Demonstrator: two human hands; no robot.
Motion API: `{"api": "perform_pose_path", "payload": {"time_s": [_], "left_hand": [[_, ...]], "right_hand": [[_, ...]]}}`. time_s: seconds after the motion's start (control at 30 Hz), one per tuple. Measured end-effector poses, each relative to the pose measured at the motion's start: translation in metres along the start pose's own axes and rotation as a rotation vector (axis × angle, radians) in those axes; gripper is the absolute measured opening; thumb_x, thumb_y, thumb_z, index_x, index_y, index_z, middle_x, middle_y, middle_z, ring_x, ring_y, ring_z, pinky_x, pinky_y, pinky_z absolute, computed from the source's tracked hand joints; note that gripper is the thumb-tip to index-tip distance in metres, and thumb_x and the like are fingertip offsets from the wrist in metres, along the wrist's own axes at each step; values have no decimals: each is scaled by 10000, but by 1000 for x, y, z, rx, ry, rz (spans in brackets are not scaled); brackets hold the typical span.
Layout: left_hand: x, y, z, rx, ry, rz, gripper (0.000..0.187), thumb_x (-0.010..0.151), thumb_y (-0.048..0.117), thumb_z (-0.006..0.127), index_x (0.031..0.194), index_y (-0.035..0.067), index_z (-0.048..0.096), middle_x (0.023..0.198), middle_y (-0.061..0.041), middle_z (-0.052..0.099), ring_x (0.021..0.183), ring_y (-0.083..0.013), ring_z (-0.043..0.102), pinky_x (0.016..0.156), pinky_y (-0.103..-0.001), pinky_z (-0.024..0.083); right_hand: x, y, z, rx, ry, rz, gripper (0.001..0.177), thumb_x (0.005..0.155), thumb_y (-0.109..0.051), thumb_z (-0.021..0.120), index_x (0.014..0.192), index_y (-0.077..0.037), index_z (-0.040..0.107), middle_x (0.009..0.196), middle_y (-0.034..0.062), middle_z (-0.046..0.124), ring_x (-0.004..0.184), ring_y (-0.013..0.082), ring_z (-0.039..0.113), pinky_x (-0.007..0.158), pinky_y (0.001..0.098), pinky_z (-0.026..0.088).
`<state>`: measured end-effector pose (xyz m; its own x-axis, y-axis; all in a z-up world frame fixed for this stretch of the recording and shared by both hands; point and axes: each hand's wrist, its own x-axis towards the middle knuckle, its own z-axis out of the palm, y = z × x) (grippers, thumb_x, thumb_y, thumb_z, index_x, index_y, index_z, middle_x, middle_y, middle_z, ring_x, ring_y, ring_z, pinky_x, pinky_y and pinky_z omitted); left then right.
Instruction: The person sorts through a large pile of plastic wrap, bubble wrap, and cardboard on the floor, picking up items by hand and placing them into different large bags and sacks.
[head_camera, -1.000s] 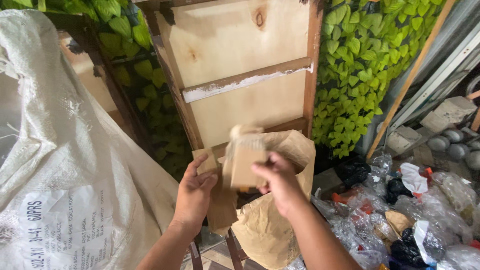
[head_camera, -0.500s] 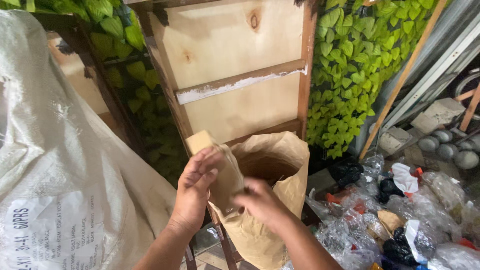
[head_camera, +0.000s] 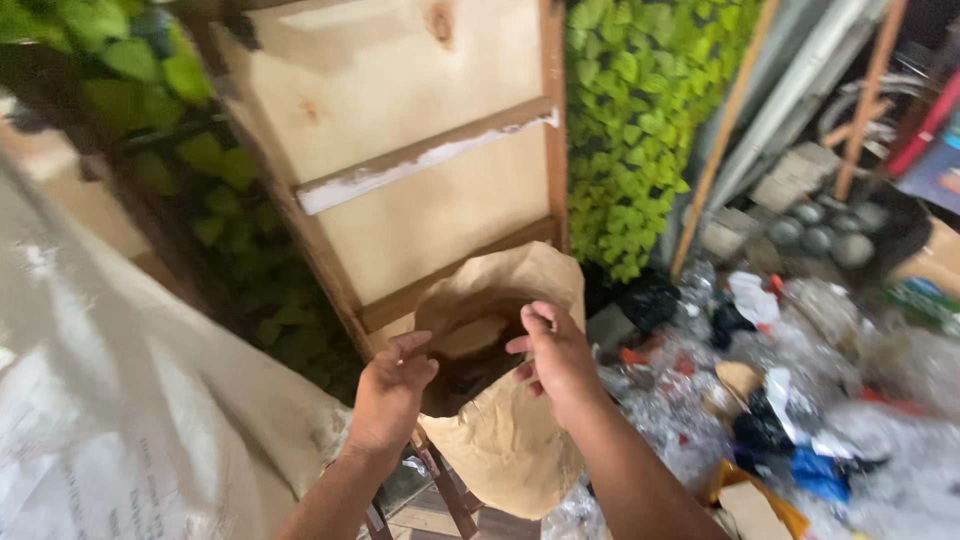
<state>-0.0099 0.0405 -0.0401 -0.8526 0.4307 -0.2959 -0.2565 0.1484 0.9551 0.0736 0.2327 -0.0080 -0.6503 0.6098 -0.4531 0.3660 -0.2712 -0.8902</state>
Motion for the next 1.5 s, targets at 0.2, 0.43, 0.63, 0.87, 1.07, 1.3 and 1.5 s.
{"api": "perform_pose_path", "payload": {"time_s": [0.2, 0.43, 0.63, 0.87, 1.07, 1.3, 1.5], "left_hand": [[12, -16, 18, 76, -93, 116, 346, 920, 90, 638, 1258, 24, 666, 1087, -69, 720, 966, -150, 617, 857, -282, 500], [-21, -29, 71, 48, -289, 119, 323, 890, 81, 664, 1207, 20, 685, 986, -26, 683, 856, -86, 572, 756, -240, 450], [-74, -30, 134, 172, -387, 18, 323, 882, 79, 668, 1202, 66, 710, 868, -23, 627, 708, -101, 465, 609, -267, 382], [-159, -70, 246, 46, -587, 129, 266, 885, 79, 664, 1146, 52, 702, 1009, -7, 706, 864, -107, 608, 744, -272, 471], [-272, -88, 338, 120, -632, -19, 225, 901, 110, 652, 1118, 90, 710, 1089, -1, 709, 984, -131, 643, 843, -330, 470], [-336, -107, 394, 131, -707, -44, 217, 890, 99, 675, 1104, 82, 711, 1087, -24, 721, 976, -149, 651, 879, -340, 499], [-326, -130, 419, 150, -716, -81, 215, 907, 108, 625, 1108, 107, 700, 1106, -8, 734, 1008, -144, 681, 881, -344, 486]], "right_hand": [[-31, 46, -30, 26, 116, 5, 474, 949, -446, 572, 1355, -202, 571, 944, 77, 747, 541, 144, 604, 500, 306, 447], [-77, 97, -96, 141, 269, 77, 457, 954, -448, 561, 1337, -200, 588, 948, 85, 747, 563, 144, 601, 513, 315, 440], [-129, 143, -165, 265, 349, 109, 453, 956, -465, 563, 1294, -169, 612, 920, 66, 739, 550, 151, 599, 493, 313, 433], [-225, 190, -291, 316, 429, 66, 422, 944, -432, 603, 1262, -159, 648, 879, 43, 729, 554, 131, 633, 490, 290, 429], [-324, 229, -407, 420, 549, 46, 349, 941, -354, 655, 1224, -156, 707, 840, 46, 690, 534, 124, 562, 476, 296, 399], [-381, 255, -487, 331, 660, 98, 350, 954, -356, 628, 1231, -156, 700, 877, 28, 733, 559, 109, 598, 489, 278, 439], [-373, 270, -507, 378, 652, 96, 333, 940, -311, 645, 1225, -147, 691, 884, 36, 749, 568, 121, 613, 467, 279, 433]]}}
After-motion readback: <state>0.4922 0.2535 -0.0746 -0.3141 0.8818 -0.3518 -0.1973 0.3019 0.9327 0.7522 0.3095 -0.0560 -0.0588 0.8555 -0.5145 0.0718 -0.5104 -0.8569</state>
